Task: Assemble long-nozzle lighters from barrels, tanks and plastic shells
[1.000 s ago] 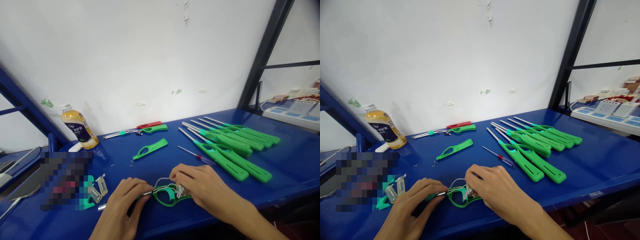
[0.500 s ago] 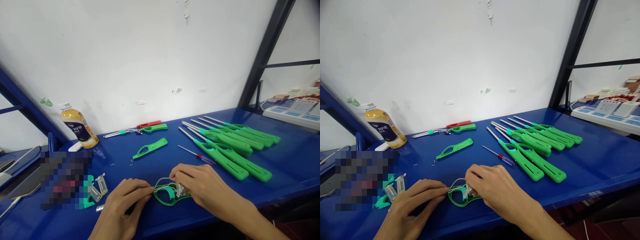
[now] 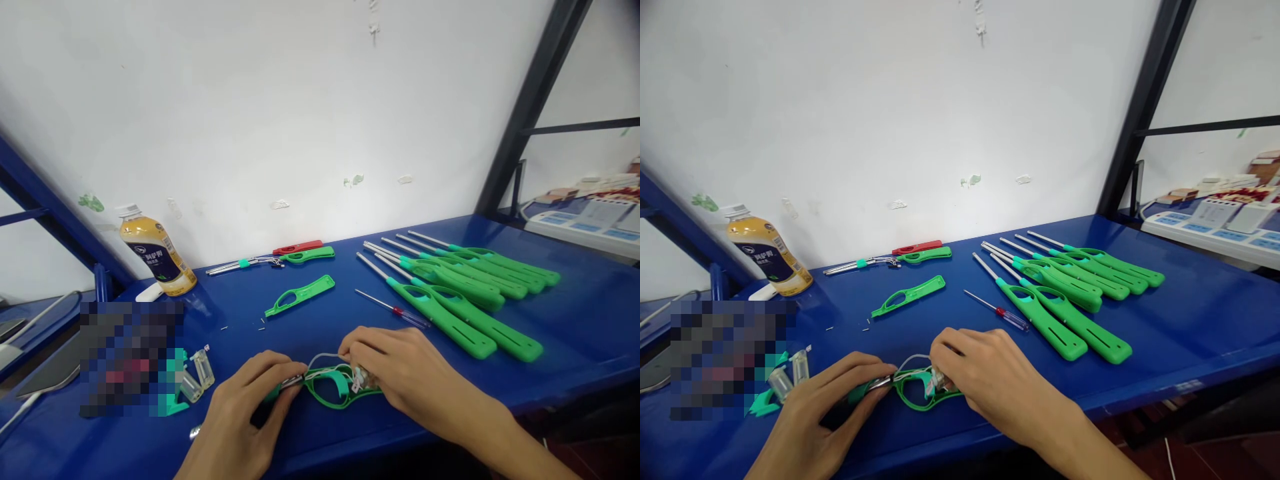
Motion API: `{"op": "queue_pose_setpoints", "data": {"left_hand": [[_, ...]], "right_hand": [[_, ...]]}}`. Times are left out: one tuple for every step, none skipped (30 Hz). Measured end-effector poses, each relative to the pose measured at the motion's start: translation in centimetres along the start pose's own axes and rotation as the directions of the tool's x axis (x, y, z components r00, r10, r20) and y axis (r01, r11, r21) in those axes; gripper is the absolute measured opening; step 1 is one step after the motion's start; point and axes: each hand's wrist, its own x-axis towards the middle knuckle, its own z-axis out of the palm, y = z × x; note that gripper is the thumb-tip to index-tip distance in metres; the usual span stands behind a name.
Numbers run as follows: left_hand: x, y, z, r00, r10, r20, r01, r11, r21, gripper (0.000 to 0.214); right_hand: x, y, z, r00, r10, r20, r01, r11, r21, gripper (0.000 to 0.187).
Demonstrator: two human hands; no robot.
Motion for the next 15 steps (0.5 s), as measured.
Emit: {"op": "queue_pose_setpoints", "data": {"left_hand": [[0.0,0.0,0.0,1.0,0.009,0.007,-0.009,1.0,0.004,0.023],[0.0,0.0,0.0,1.0,0.017,0.015,-0.017,1.0,0.006,0.023],[0.0,0.0,0.1,1.0,0.021,0.017,-0.021,1.0,0.005,0.023],[0.0,0.0,0.1,1.0,0.02,0.011,-0.02,1.0,0.002,0.023],[-0.1,0.0,0.2,1.0,0.015,0.0,-0.015,1.0,-0.001,0.022],[-0.1,0.0,0.3,1.0,0.01,-0.008,-0.01,1.0,-0.002,0.022],[-0.1,-0.1,0.4,1.0,0.007,-0.019,-0.007,1.0,0.001,0.021],[-0.2,-0.1,0.4,1.0,0.008,-0.023,-0.008,1.0,0.012,0.021],[-0.2,-0.2,0.4,1.0,0.016,-0.018,-0.015,0.999,0.032,0.02],[-0.3,-0.4,0.4,1.0,0.025,-0.011,-0.025,0.998,0.062,0.02],[-0.3,-0.5,0.3,0.999,0.037,-0.001,-0.037,0.994,0.098,0.021],[-0.4,-0.7,0.2,0.999,0.051,0.004,-0.052,0.99,0.134,0.022],[-0.4,-0.8,0.2,0.998,0.066,0.009,-0.066,0.984,0.164,0.022],[-0.4,-1.0,0.1,0.997,0.077,0.006,-0.077,0.98,0.186,0.022],[-0.4,-1.0,0.1,0.996,0.085,-0.001,-0.083,0.977,0.198,0.022]], "right_hand": [[0.0,0.0,0.0,1.0,-0.001,-0.001,0.001,1.0,0.001,0.037],[0.0,0.0,0.0,1.0,-0.001,-0.002,0.001,1.0,0.002,0.036],[0.0,0.0,0.0,1.0,-0.001,-0.003,0.001,1.0,0.002,0.037],[0.0,0.0,0.0,1.0,-0.001,-0.004,0.001,1.0,0.004,0.037],[0.0,0.0,0.0,1.0,-0.001,-0.004,0.001,1.0,0.005,0.037],[0.0,0.0,0.0,1.0,-0.001,-0.005,0.001,1.0,0.005,0.038],[0.0,0.0,0.0,1.0,-0.001,-0.006,0.001,1.0,0.005,0.038],[0.0,0.0,0.0,1.0,-0.001,-0.008,0.001,1.0,0.005,0.038],[0.0,0.0,0.0,1.0,-0.001,-0.01,0.001,1.0,0.004,0.038],[0.0,0.0,0.0,1.0,-0.002,-0.011,0.002,1.0,0.004,0.037],[0.0,0.0,0.0,1.0,-0.003,-0.012,0.004,1.0,0.004,0.037],[0.0,0.0,0.1,1.0,-0.005,-0.014,0.005,1.0,0.004,0.038],[0.0,0.0,0.1,1.0,-0.006,-0.015,0.006,1.0,0.004,0.038],[0.0,0.0,0.1,1.0,-0.006,-0.016,0.006,1.0,0.005,0.038],[0.0,0.0,0.1,1.0,-0.006,-0.017,0.006,1.0,0.006,0.038]]}}
